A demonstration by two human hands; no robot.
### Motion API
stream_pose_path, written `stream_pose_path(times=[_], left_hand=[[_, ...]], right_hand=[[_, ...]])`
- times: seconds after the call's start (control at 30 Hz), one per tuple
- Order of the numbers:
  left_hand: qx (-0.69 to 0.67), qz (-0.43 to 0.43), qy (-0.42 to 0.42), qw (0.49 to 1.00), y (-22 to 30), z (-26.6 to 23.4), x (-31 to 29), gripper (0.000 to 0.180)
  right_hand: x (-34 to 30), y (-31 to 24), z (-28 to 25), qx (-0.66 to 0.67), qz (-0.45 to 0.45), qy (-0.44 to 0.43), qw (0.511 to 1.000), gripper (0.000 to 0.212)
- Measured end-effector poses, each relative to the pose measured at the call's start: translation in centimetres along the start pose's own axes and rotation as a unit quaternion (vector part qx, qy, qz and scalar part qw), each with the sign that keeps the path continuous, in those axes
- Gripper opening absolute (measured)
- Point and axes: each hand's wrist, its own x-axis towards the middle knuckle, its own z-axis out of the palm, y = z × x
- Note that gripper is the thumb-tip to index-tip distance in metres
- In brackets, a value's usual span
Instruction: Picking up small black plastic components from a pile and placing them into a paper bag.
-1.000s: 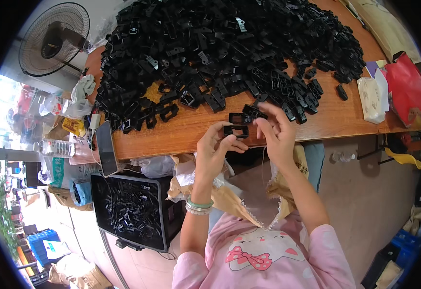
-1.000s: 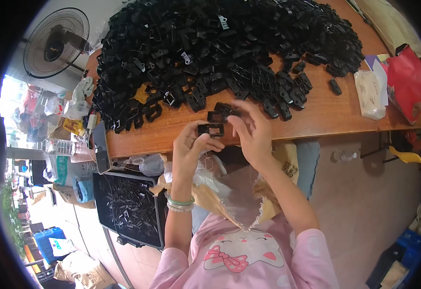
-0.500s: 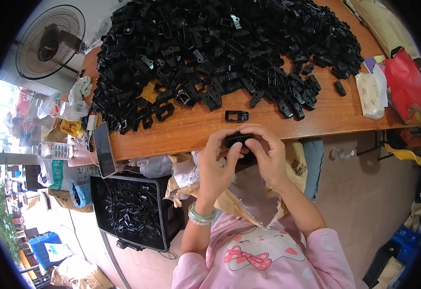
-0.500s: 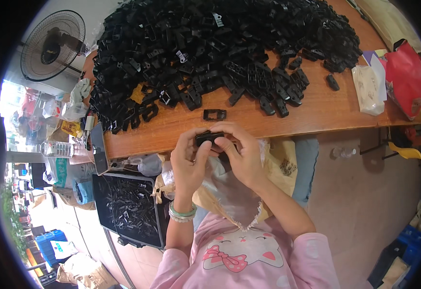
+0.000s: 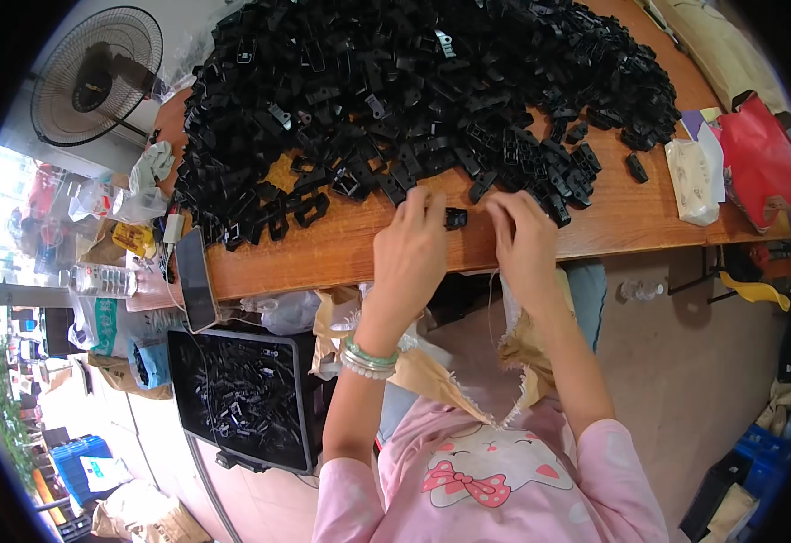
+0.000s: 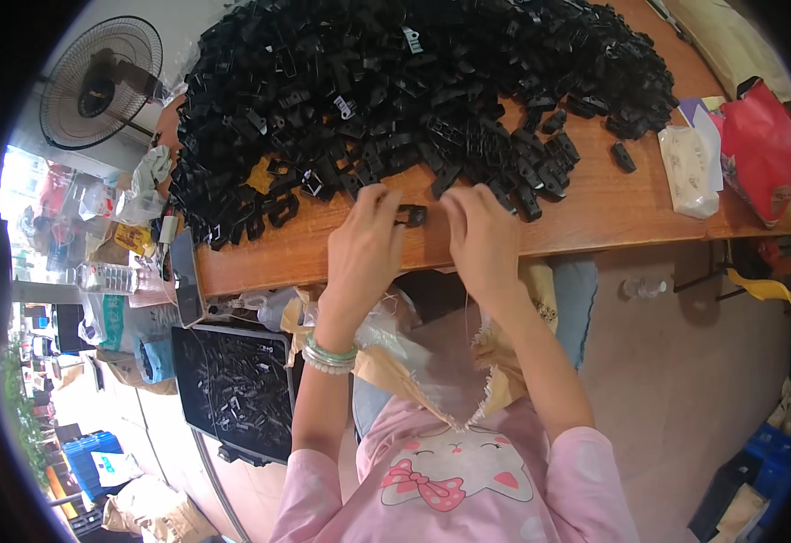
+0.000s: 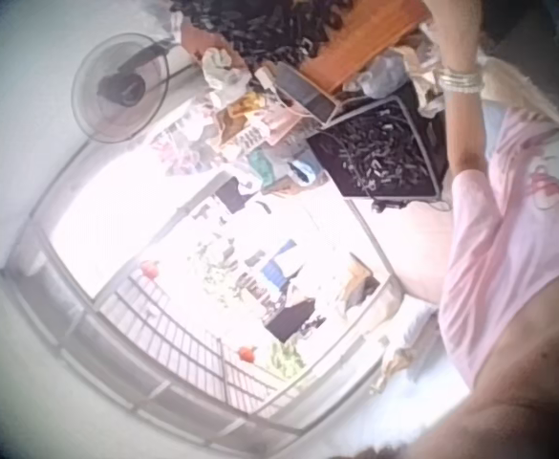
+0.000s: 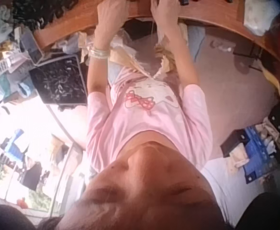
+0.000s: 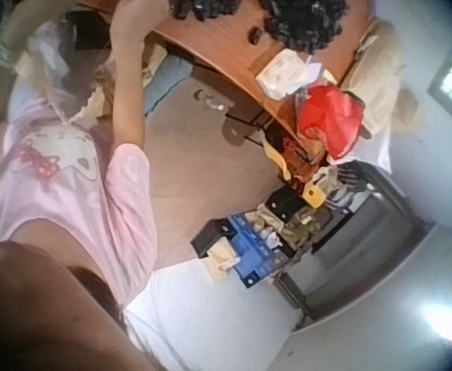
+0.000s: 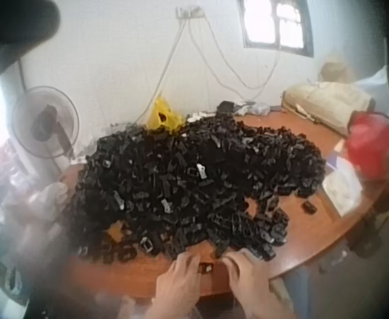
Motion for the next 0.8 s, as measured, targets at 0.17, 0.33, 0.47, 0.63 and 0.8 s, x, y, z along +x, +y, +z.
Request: stream_pose_path(times=[0.17,0.33,0.47,0.63,0.8], left_hand=[[0.023,-0.057,-0.027,0.998,0.4,0.2,0.4,0.024],[-0.296,-0.286,-0.019,0.911,1.2,-1.0,-0.7,0.022],[-0.471,-0.315,-0.034,0.823,0.4,-0.4,-1.8,0.034],[-0.619,-0.315,-0.018,0.719,0.9,-0.3,-2.1,0.035],[-0.548,-0.322,-0.071,0.769,0.6,-1.4,-2.0,0.031]], right_hand=[[2.6,-0.7,1.6,-0.248,0.103,-0.096,0.959,0.026],[0.7,0.8,1.4,-0.133,0.046,-0.008,0.99,0.02],[-1.3,1.3,1.1,0.069,0.045,-0.015,0.996,0.017],[-2.2,-0.8,-0.1,0.206,0.004,-0.065,0.976,0.021],[-2.3,-0.7,0.1,0.182,-0.07,-0.038,0.98,0.023]])
